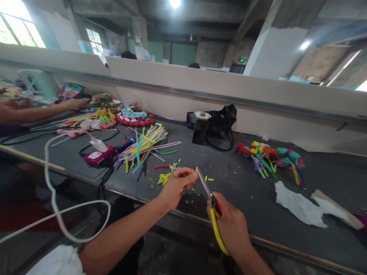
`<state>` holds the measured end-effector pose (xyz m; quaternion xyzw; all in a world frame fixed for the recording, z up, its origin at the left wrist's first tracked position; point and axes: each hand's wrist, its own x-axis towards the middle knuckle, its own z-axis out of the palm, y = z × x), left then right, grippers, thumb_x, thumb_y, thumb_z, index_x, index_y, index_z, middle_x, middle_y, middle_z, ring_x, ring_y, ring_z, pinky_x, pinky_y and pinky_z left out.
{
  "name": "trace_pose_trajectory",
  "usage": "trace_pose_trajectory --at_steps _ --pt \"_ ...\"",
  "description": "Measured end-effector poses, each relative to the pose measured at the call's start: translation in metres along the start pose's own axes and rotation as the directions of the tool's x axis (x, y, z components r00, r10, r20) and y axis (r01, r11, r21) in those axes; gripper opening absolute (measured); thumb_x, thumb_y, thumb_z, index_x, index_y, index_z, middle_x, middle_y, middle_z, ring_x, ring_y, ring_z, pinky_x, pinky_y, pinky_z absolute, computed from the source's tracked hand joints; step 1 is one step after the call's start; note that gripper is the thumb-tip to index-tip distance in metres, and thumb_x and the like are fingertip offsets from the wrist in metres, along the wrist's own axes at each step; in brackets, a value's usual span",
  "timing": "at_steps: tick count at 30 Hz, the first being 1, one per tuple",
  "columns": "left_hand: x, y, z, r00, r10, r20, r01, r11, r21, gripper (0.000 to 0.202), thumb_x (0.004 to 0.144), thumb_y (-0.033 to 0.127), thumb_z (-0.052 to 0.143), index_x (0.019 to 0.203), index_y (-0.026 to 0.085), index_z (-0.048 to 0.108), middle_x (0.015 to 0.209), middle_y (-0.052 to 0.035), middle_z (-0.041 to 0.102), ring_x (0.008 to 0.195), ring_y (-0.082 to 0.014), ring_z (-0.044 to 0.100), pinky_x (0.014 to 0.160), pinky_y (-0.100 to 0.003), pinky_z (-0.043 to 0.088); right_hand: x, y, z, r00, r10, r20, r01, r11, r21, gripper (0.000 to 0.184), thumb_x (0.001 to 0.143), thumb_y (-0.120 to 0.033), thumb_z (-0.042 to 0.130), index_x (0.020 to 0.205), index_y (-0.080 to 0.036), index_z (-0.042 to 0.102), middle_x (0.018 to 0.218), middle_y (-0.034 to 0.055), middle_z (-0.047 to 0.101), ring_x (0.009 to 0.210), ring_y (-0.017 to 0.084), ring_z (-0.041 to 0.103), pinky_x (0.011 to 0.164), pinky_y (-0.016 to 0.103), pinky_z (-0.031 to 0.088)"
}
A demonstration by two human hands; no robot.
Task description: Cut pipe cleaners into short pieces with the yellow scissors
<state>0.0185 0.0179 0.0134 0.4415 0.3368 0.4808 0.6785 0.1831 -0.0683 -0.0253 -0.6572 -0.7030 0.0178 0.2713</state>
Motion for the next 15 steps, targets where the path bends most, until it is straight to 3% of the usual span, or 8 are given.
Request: trace_pose_trajectory --at_steps 8,12,15 --pt "0.0 0.002 0.002 0.999 -0.002 0.036 0.002 1.0 0.027 0.026 0.067 0.039 0.076 0.069 0.015 0.065 0.055 0.0037 0.053 0.049 -0.0061 0.039 0.05 -0.022 0.026 0.005 -0.003 -0.002 1.0 -0.022 -0.007 0.022 0.992 0.121 0.019 0.093 -0.029 0.042 0.096 -0.021 0.059 0.067 -0.0017 0.065 0.054 0.013 0.06 0.058 0.021 0.042" --pt "-0.006 0.0 0.007 0.993 0.063 0.102 -0.094 0.938 0.334 0.02 0.069 0.034 0.072 0.066 0.015 0.065 0.059 0.0017 0.056 0.054 -0.0091 0.043 0.053 -0.023 0.03 0.015 -0.006 -0.006 0.995 0.057 -0.086 -0.03 0.96 0.279 0.02 0.091 -0.037 0.049 0.093 -0.02 0.06 0.075 -0.0003 0.067 0.06 0.013 0.062 0.061 0.022 0.046" --pt "-0.01 -0.002 0.008 0.962 0.211 0.172 -0.272 0.758 0.593 0.014 0.072 0.025 0.066 0.062 0.016 0.063 0.059 0.0012 0.055 0.058 -0.0109 0.047 0.056 -0.023 0.032 0.023 -0.007 -0.007 0.987 0.104 -0.123 -0.044 0.907 0.42 0.024 0.088 -0.04 0.052 0.097 -0.019 0.06 0.087 0.0039 0.069 0.071 0.015 0.065 0.066 0.024 0.05"
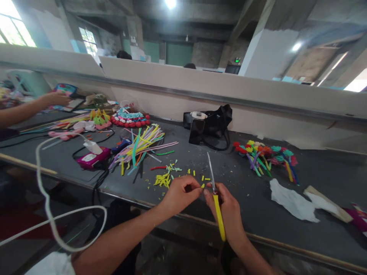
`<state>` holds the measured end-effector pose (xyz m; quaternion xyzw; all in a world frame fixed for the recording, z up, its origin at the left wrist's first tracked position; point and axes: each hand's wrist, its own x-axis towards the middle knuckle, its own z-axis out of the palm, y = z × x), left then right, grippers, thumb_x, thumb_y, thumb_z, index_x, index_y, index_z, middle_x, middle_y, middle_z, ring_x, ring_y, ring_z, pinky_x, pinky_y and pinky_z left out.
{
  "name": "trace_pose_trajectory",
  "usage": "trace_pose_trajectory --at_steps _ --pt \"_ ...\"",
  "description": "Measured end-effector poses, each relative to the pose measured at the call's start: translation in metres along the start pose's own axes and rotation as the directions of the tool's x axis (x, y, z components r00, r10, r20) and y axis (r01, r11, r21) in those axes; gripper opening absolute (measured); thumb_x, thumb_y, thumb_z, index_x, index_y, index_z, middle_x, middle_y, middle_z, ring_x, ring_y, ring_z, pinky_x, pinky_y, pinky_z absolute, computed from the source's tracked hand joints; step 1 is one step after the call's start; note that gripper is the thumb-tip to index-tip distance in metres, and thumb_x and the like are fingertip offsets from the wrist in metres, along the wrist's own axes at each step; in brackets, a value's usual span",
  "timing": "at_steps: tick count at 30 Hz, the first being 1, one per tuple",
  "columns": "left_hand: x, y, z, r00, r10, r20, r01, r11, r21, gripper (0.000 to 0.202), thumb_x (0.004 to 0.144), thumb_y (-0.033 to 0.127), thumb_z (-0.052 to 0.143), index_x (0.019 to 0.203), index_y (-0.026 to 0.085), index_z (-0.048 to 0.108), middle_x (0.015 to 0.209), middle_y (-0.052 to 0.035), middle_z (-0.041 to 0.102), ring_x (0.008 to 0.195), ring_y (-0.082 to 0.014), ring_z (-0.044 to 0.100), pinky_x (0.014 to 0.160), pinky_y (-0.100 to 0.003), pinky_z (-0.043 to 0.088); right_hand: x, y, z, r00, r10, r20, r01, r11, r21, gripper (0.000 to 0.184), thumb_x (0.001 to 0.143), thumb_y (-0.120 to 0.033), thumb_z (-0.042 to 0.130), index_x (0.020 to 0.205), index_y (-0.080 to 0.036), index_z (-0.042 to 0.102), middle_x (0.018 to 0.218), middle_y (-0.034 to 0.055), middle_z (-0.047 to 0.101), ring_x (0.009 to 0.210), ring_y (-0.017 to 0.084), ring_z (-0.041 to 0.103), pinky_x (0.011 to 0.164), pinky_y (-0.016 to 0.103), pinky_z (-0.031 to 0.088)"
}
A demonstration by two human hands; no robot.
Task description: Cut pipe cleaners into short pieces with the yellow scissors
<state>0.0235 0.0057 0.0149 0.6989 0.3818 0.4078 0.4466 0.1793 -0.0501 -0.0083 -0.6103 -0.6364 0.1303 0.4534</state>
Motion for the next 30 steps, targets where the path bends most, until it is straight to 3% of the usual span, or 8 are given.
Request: trace_pose_trajectory --at_steps 5,13,15,17,19,21,26,30 --pt "-0.003 -0.005 0.001 0.979 0.201 0.04 -0.205 0.944 0.259 0.013 0.075 0.016 0.059 0.062 0.018 0.058 0.061 0.0004 0.054 0.06 -0.0121 0.048 0.057 -0.024 0.03 0.006 -0.003 0.0 0.994 0.104 -0.035 -0.099 0.986 0.132 0.032 0.085 -0.04 0.056 0.109 -0.019 0.056 0.082 0.0036 0.069 0.066 0.016 0.066 0.064 0.027 0.052" --pt "-0.009 -0.005 0.006 0.955 0.286 0.076 -0.295 0.892 0.342 0.016 0.075 0.014 0.056 0.06 0.019 0.056 0.061 -0.0011 0.051 0.059 -0.0129 0.044 0.057 -0.025 0.027 0.008 -0.007 0.002 0.999 -0.025 -0.04 0.027 0.998 0.051 0.025 0.084 -0.029 0.054 0.106 -0.019 0.057 0.081 0.0015 0.067 0.069 0.015 0.065 0.069 0.026 0.051" --pt "-0.008 -0.005 0.005 0.978 0.191 0.087 -0.207 0.945 0.254 0.012 0.074 0.018 0.058 0.062 0.019 0.059 0.063 -0.0012 0.053 0.061 -0.0131 0.047 0.058 -0.025 0.03 0.008 -0.008 0.0 0.999 -0.021 -0.033 0.023 0.998 0.054 0.025 0.084 -0.028 0.054 0.107 -0.019 0.056 0.082 0.001 0.066 0.07 0.015 0.065 0.069 0.025 0.051" --pt "-0.005 -0.004 0.002 0.99 -0.013 0.137 0.004 0.998 0.065 0.011 0.073 0.026 0.061 0.067 0.018 0.064 0.063 -0.0009 0.056 0.06 -0.0125 0.048 0.056 -0.024 0.032 0.008 -0.009 -0.003 0.999 -0.02 -0.028 0.022 0.998 0.062 0.025 0.084 -0.026 0.054 0.108 -0.02 0.055 0.081 -0.0001 0.066 0.071 0.014 0.065 0.07 0.024 0.05" --pt "-0.001 -0.003 -0.001 0.948 -0.217 0.231 0.253 0.958 -0.136 0.016 0.07 0.032 0.063 0.071 0.016 0.067 0.062 -0.0001 0.057 0.055 -0.0111 0.047 0.053 -0.023 0.034 0.009 -0.01 -0.006 1.0 -0.019 -0.025 0.021 0.997 0.075 0.024 0.084 -0.025 0.055 0.107 -0.02 0.054 0.078 -0.0018 0.065 0.068 0.012 0.064 0.069 0.023 0.049" --pt "0.001 -0.001 -0.003 0.892 -0.32 0.32 0.408 0.875 -0.262 0.015 0.065 0.029 0.065 0.07 0.015 0.068 0.06 0.0006 0.057 0.053 -0.0096 0.046 0.05 -0.022 0.034 0.008 -0.012 -0.008 1.0 -0.023 -0.018 0.024 0.995 0.096 0.022 0.084 -0.026 0.055 0.105 -0.021 0.055 0.075 -0.0032 0.064 0.065 0.011 0.063 0.067 0.022 0.049" --pt "0.0 0.001 -0.001 0.842 -0.355 0.405 0.521 0.73 -0.443 0.006 0.057 0.018 0.067 0.061 0.014 0.065 0.055 0.002 0.055 0.048 -0.0069 0.044 0.048 -0.021 0.033 0.002 -0.011 -0.011 0.998 -0.052 -0.016 0.054 0.995 0.088 0.024 0.087 -0.032 0.056 0.109 -0.022 0.054 0.078 -0.003 0.065 0.067 0.011 0.064 0.067 0.021 0.049" --pt "0.003 -0.001 0.0 0.919 -0.308 0.244 0.388 0.611 -0.69 0.01 0.06 0.019 0.072 0.064 0.015 0.064 0.053 0.0043 0.051 0.046 -0.0053 0.041 0.049 -0.021 0.034 -0.005 -0.005 -0.012 0.999 -0.023 -0.038 0.019 0.994 -0.107 0.027 0.088 -0.04 0.054 0.107 -0.021 0.056 0.082 0.0006 0.066 0.068 0.014 0.063 0.065 0.023 0.048"
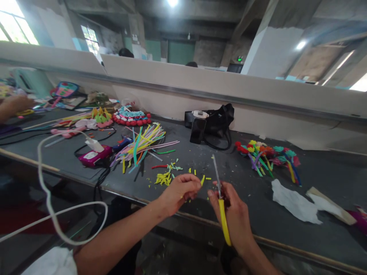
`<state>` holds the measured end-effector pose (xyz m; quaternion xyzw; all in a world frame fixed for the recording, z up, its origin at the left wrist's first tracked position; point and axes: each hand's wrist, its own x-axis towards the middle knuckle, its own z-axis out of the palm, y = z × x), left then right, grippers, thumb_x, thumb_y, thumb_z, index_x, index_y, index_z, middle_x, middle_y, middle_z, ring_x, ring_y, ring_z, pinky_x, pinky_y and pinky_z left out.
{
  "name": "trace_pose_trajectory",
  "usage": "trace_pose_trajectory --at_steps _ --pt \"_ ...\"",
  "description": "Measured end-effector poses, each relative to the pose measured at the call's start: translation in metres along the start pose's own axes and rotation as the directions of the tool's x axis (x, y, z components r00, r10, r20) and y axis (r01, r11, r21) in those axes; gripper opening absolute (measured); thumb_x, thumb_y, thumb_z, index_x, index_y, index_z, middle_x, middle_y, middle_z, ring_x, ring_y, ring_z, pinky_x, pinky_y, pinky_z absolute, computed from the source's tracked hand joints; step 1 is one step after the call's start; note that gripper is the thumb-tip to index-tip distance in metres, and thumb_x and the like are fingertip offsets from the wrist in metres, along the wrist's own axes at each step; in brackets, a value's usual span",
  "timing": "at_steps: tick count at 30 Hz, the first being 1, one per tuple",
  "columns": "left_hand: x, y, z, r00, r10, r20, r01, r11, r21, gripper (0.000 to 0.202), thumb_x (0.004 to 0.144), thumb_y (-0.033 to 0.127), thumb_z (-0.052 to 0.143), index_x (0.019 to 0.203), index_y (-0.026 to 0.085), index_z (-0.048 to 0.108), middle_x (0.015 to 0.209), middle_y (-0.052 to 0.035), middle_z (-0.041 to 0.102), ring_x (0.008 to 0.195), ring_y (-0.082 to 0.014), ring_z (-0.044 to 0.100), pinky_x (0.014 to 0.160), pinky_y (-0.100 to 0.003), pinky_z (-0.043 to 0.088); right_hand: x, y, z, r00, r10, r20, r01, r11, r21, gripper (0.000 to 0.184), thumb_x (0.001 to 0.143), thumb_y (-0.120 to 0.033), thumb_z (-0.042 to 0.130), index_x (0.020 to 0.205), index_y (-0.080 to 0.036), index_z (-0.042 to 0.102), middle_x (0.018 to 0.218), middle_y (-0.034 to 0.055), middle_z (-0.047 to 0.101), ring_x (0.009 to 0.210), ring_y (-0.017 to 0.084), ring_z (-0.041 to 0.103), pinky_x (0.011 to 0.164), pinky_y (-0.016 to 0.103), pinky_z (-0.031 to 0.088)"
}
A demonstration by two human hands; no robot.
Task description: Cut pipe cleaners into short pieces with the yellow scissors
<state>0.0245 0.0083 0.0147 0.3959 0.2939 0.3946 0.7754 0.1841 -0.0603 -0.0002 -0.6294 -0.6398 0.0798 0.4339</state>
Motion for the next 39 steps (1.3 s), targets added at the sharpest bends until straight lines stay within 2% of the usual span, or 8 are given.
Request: trace_pose_trajectory --at_steps 3,6,12,20,29,39 --pt "0.003 0.002 -0.001 0.987 0.142 -0.079 -0.15 0.983 -0.102 0.008 0.064 0.018 0.071 0.066 0.015 0.063 0.05 0.0054 0.048 0.048 -0.0059 0.042 0.053 -0.021 0.036 -0.006 0.006 0.001 0.999 -0.003 0.038 0.01 0.98 -0.2 0.027 0.089 -0.042 0.053 0.107 -0.022 0.058 0.085 0.0025 0.067 0.071 0.017 0.064 0.065 0.025 0.046" --pt "0.003 0.003 -0.001 0.977 0.179 -0.118 -0.194 0.972 -0.131 0.009 0.069 0.02 0.07 0.068 0.016 0.063 0.057 0.0027 0.054 0.055 -0.0078 0.049 0.057 -0.021 0.037 -0.012 0.008 0.003 0.994 -0.003 0.105 0.032 0.962 -0.273 0.023 0.09 -0.041 0.05 0.104 -0.024 0.059 0.08 0.0004 0.067 0.069 0.017 0.064 0.064 0.025 0.045" --pt "0.002 -0.005 0.003 0.973 0.197 -0.118 -0.22 0.948 -0.231 0.008 0.071 0.019 0.072 0.073 0.016 0.065 0.069 0.0015 0.061 0.067 -0.0102 0.056 0.071 -0.025 0.044 -0.017 0.006 0.008 0.988 -0.045 0.148 0.086 0.953 -0.289 0.022 0.091 -0.039 0.046 0.101 -0.024 0.06 0.075 -0.0001 0.067 0.062 0.016 0.063 0.061 0.024 0.043" --pt "0.002 -0.005 0.004 0.971 0.207 -0.121 -0.231 0.942 -0.244 0.007 0.072 0.018 0.071 0.071 0.016 0.065 0.069 0.0016 0.061 0.066 -0.0099 0.056 0.07 -0.024 0.044 -0.02 0.007 0.008 0.985 -0.058 0.164 0.099 0.961 -0.257 0.022 0.092 -0.038 0.046 0.101 -0.024 0.06 0.074 -0.0003 0.067 0.064 0.016 0.063 0.065 0.024 0.044" --pt "0.004 -0.009 0.004 0.972 0.208 -0.105 -0.229 0.94 -0.253 0.005 0.073 0.017 0.07 0.072 0.016 0.066 0.068 0.0014 0.062 0.066 -0.0095 0.056 0.07 -0.024 0.044 -0.022 0.01 0.011 0.983 -0.097 0.157 0.134 0.96 -0.246 0.025 0.094 -0.037 0.042 0.1 -0.021 0.061 0.068 -0.0003 0.067 0.055 0.014 0.061 0.057 0.021 0.041" --pt "0.003 -0.008 0.006 0.972 0.203 -0.115 -0.225 0.944 -0.241 0.005 0.072 0.018 0.07 0.071 0.016 0.065 0.067 0.0018 0.062 0.065 -0.0092 0.056 0.07 -0.023 0.044 -0.021 0.01 0.012 0.983 -0.062 0.174 0.107 0.958 -0.267 0.024 0.094 -0.037 0.041 0.1 -0.023 0.06 0.067 -0.0007 0.066 0.058 0.016 0.063 0.059 0.023 0.042"
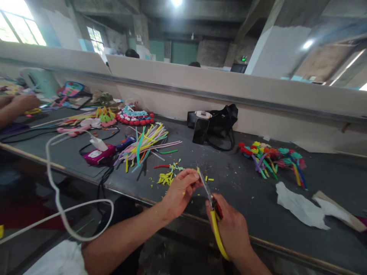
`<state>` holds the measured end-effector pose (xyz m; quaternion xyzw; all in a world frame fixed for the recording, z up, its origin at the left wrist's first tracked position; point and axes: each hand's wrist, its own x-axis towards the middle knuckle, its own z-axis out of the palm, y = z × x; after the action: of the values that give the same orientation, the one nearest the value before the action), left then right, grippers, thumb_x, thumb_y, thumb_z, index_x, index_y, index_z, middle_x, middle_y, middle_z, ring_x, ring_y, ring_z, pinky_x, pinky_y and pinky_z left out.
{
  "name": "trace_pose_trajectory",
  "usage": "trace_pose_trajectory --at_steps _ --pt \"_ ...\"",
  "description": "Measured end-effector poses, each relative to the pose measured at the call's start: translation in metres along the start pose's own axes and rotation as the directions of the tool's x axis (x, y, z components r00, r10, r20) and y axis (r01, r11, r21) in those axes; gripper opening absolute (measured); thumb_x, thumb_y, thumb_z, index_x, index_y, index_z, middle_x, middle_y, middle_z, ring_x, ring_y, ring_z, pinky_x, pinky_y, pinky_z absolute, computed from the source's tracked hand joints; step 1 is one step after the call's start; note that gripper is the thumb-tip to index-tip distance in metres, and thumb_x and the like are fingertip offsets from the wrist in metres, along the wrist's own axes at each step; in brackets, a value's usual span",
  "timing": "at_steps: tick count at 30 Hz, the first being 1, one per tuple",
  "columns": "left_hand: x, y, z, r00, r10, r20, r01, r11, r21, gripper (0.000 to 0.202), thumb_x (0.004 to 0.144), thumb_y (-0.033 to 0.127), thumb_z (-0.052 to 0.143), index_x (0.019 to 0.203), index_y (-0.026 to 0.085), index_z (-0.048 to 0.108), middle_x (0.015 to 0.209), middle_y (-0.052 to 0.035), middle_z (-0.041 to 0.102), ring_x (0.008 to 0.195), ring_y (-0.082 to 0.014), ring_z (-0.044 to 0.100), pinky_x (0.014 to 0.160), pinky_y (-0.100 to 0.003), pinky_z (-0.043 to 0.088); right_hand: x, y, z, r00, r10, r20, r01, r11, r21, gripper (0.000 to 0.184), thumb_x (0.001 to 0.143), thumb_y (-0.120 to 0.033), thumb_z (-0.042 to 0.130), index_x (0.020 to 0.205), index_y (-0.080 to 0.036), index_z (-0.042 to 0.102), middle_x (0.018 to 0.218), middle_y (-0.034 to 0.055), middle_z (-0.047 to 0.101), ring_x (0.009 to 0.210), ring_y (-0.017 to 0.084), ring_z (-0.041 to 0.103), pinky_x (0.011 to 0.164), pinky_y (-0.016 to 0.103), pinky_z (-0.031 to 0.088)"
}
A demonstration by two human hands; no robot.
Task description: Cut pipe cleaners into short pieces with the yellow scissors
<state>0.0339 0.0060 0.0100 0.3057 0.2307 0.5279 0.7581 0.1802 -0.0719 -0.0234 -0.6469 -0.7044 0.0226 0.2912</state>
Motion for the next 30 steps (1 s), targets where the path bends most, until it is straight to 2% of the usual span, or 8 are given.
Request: trace_pose_trajectory --at_steps 8,12,14,17,20,23,26,30 --pt "-0.001 0.001 0.002 1.0 0.005 0.015 -0.006 0.999 0.04 0.006 0.071 0.019 0.069 0.07 0.016 0.064 0.068 0.0011 0.061 0.067 -0.0104 0.056 0.071 -0.025 0.044 -0.004 0.003 0.004 1.0 -0.025 -0.012 0.026 0.999 0.019 0.025 0.095 -0.035 0.041 0.098 -0.02 0.061 0.063 -0.0008 0.065 0.051 0.014 0.06 0.054 0.021 0.039" --pt "0.0 0.001 0.0 0.999 0.048 0.009 -0.049 0.937 0.347 0.006 0.069 0.019 0.067 0.067 0.016 0.063 0.064 0.0015 0.059 0.062 -0.0101 0.051 0.064 -0.023 0.04 0.005 0.0 -0.002 0.998 0.065 -0.026 -0.06 0.984 0.169 0.025 0.092 -0.042 0.047 0.093 -0.021 0.06 0.067 -0.0025 0.064 0.05 0.011 0.057 0.054 0.02 0.041" --pt "-0.001 0.0 -0.002 0.994 0.097 0.044 -0.104 0.805 0.584 0.004 0.067 0.018 0.066 0.065 0.016 0.062 0.062 0.0018 0.058 0.061 -0.0106 0.049 0.061 -0.023 0.037 0.011 -0.002 -0.006 0.993 0.099 -0.06 -0.079 0.96 0.268 0.028 0.09 -0.046 0.05 0.095 -0.02 0.06 0.077 0.0002 0.067 0.061 0.013 0.062 0.06 0.021 0.045" --pt "-0.004 -0.002 -0.005 0.959 0.188 0.211 -0.28 0.528 0.802 0.005 0.069 0.018 0.063 0.064 0.018 0.062 0.063 0.0006 0.058 0.063 -0.0132 0.05 0.062 -0.025 0.035 0.019 -0.005 -0.01 0.983 0.172 -0.068 -0.13 0.905 0.406 0.033 0.087 -0.048 0.055 0.104 -0.02 0.059 0.081 0.0026 0.068 0.068 0.017 0.066 0.066 0.025 0.05" --pt "-0.008 -0.004 -0.006 0.878 0.249 0.41 -0.472 0.299 0.829 0.009 0.07 0.014 0.061 0.063 0.02 0.06 0.064 -0.001 0.057 0.065 -0.0154 0.05 0.065 -0.027 0.033 0.025 -0.008 -0.011 0.967 0.249 -0.057 -0.194 0.86 0.472 0.038 0.084 -0.048 0.058 0.107 -0.018 0.058 0.076 0.0028 0.068 0.056 0.016 0.063 0.057 0.026 0.05" --pt "-0.012 -0.004 -0.006 0.82 0.263 0.508 -0.562 0.197 0.804 0.014 0.066 0.008 0.06 0.065 0.022 0.061 0.064 -0.002 0.057 0.066 -0.0169 0.049 0.067 -0.028 0.031 0.028 -0.009 -0.01 0.963 0.257 -0.084 -0.188 0.86 0.474 0.035 0.083 -0.044 0.058 0.106 -0.018 0.059 0.082 0.0048 0.069 0.053 0.014 0.062 0.053 0.026 0.049" --pt "-0.013 -0.002 -0.005 0.841 0.239 0.485 -0.534 0.226 0.815 0.013 0.066 0.009 0.06 0.066 0.021 0.062 0.064 -0.0023 0.058 0.066 -0.0167 0.049 0.067 -0.028 0.032 0.028 -0.009 -0.009 0.966 0.243 -0.093 -0.172 0.866 0.469 0.03 0.084 -0.039 0.056 0.106 -0.019 0.058 0.088 0.0051 0.069 0.056 0.014 0.062 0.057 0.026 0.051" --pt "-0.008 -0.002 -0.008 0.966 0.01 0.26 -0.23 0.497 0.837 0.006 0.071 0.02 0.06 0.068 0.018 0.065 0.066 -0.0013 0.061 0.063 -0.0141 0.051 0.062 -0.026 0.036 0.027 -0.008 -0.01 0.974 0.2 -0.102 -0.135 0.885 0.446 0.027 0.085 -0.035 0.053 0.107 -0.019 0.056 0.091 0.0047 0.069 0.061 0.014 0.064 0.062 0.026 0.051"
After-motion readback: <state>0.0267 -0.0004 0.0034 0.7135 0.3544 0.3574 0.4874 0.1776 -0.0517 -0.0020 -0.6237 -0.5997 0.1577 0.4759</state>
